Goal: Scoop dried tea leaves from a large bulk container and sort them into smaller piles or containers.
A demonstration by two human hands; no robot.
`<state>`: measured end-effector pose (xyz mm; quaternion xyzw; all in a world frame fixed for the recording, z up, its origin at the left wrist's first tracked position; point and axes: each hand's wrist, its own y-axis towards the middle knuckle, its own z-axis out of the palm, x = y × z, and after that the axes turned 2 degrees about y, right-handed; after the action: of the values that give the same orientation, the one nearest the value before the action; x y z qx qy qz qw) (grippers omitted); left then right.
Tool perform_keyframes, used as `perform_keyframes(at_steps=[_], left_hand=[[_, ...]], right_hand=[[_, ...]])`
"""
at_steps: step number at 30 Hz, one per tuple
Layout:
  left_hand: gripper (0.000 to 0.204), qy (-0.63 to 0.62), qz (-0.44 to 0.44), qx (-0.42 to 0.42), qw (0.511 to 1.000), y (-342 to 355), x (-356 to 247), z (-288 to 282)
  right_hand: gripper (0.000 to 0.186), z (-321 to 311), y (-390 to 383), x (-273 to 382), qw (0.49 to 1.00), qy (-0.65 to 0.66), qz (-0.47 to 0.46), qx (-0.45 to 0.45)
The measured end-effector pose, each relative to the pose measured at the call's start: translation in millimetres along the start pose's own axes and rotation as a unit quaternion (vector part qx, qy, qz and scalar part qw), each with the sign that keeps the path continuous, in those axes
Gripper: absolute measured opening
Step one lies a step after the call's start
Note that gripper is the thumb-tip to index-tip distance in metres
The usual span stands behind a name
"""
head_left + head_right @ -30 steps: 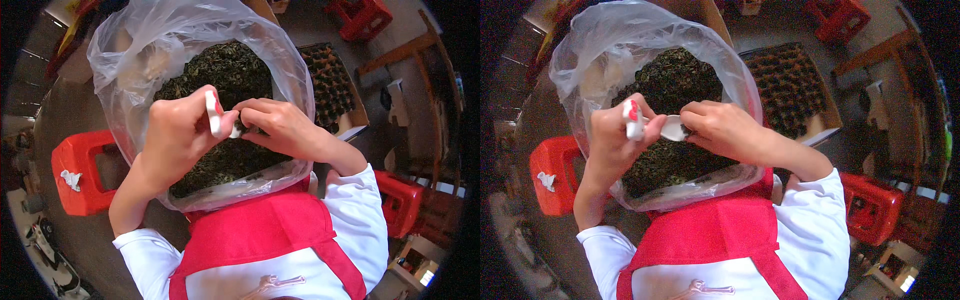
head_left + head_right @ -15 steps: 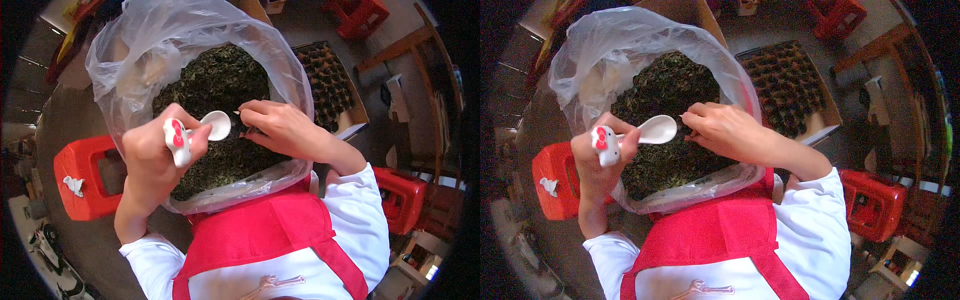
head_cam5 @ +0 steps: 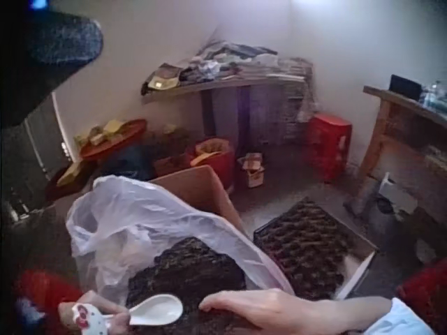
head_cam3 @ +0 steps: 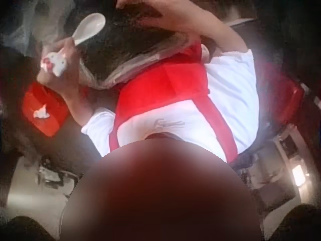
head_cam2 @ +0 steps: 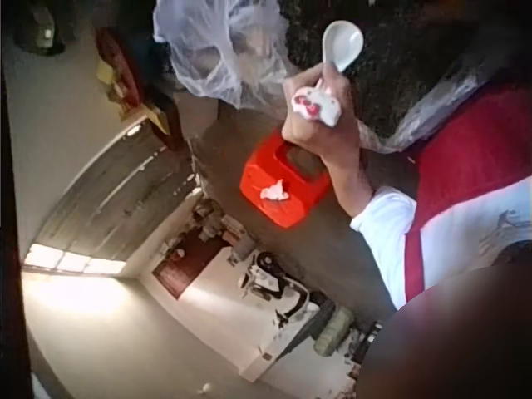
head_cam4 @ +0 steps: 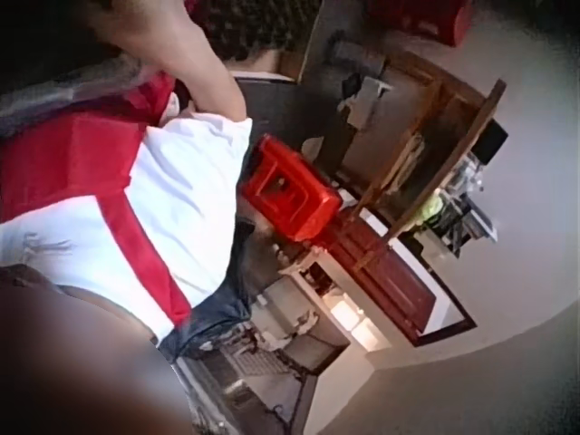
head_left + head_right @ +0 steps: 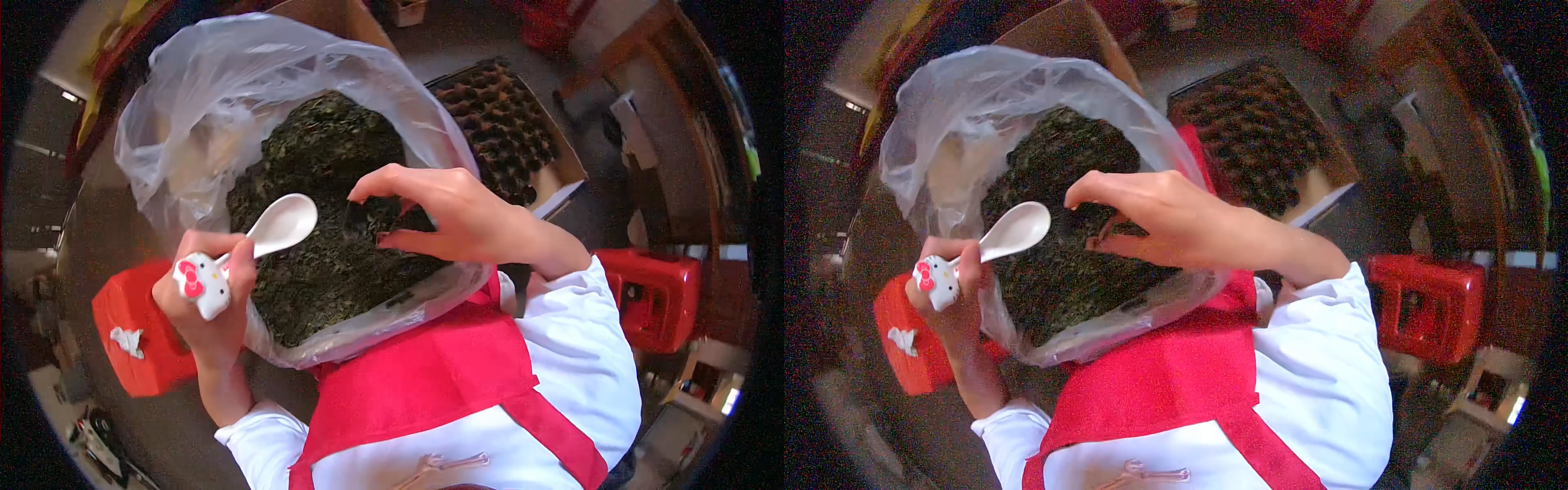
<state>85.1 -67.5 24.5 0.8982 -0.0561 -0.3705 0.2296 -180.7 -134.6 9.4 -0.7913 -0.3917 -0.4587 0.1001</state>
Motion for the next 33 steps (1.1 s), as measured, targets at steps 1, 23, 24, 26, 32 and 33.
perform_keyframes(at_steps=[1,23,24,26,32,33], left_hand=[[0.01,0.017,0.012,0.003,1.0,1.2,1.4,3.0],[0.013,-0.012,-0.04,0.03,0.999,-17.6,13.0,24.8],[0.013,-0.015,-0.049,0.031,0.998,-18.6,12.6,23.8],[0.014,-0.018,-0.057,0.031,0.998,-20.0,11.3,23.4],[0.013,-0.022,-0.052,0.048,0.997,-19.1,13.4,32.2],[0.012,-0.027,-0.047,0.071,0.996,-19.0,11.9,34.0]], right_hand=[[0.05,-4.4,-2.3,-0.3,0.999,0.001,-0.037,-0.01],[0.04,-74.5,-246.4,-200.5,0.842,-0.171,0.395,-0.326],[0.042,-67.4,-241.0,-201.1,0.839,-0.172,0.411,-0.312],[0.044,-62.1,-244.9,-217.4,0.849,-0.17,0.398,-0.303],[0.05,-53.0,-250.7,-239.1,0.864,-0.13,0.386,-0.297],[0.049,-51.6,-247.1,-235.3,0.861,-0.112,0.389,-0.308]])
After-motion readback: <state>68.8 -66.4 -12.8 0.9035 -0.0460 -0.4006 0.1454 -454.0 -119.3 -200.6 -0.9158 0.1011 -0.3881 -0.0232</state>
